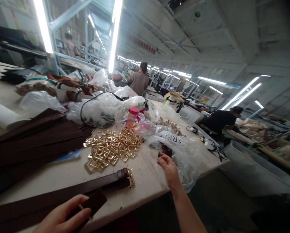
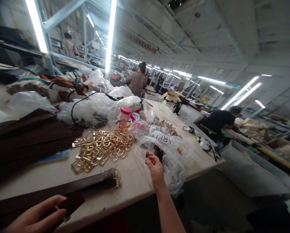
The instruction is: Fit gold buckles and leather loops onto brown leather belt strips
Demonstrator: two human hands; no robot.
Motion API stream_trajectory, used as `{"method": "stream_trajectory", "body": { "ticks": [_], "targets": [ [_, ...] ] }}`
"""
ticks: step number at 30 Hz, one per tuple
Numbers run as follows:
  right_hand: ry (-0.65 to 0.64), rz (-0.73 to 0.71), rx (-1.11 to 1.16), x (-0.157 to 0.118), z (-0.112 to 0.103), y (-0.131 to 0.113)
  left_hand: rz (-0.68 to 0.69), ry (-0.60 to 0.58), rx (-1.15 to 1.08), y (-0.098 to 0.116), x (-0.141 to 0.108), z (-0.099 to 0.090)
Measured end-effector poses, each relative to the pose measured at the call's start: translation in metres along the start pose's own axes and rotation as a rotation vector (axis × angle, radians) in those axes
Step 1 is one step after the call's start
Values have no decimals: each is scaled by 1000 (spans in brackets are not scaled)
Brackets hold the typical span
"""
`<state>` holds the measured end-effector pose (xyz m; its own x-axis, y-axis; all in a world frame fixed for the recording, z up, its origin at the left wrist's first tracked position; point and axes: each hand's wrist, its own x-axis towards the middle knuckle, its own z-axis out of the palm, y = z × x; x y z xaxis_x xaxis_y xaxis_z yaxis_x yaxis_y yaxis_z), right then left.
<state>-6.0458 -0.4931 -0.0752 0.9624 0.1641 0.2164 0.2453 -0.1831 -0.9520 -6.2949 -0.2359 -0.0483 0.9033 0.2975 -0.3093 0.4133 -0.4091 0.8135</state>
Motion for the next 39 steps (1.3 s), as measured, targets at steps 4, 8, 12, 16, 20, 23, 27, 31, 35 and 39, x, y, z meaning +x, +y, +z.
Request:
{"method": "stream_trajectory", "body": {
  "ticks": [4,8,12,16,20,23,27,31,35,39],
  "targets": [
    [-389,232,567,-72,64,-46,89,6,-35,38,-6,-7],
    [-542,317,708,-124,112,-78,150,98,-50,47,-16,-10],
    [-596,207,576,-138,125,-85,134,165,-38,32,-27,-11],
    [-548,14,326,-141,121,-77,133,148,-48,25,-32,-8],
    [-373,-384,26,-144,121,-70,113,111,-25,22,-31,-6],
    [-379,-676,-184,-144,125,-69,92,115,-35,14,-26,-7],
    [-472,-741,-283,-138,130,-71,73,105,-54,3,-22,-9],
    [-470,-488,-94,-129,129,-75,59,123,-28,4,-28,-11],
    [-544,88,297,-129,132,-74,103,186,-22,11,-34,-12],
    [-521,432,650,-140,143,-69,65,191,82,13,-35,-9]
  ]
}}
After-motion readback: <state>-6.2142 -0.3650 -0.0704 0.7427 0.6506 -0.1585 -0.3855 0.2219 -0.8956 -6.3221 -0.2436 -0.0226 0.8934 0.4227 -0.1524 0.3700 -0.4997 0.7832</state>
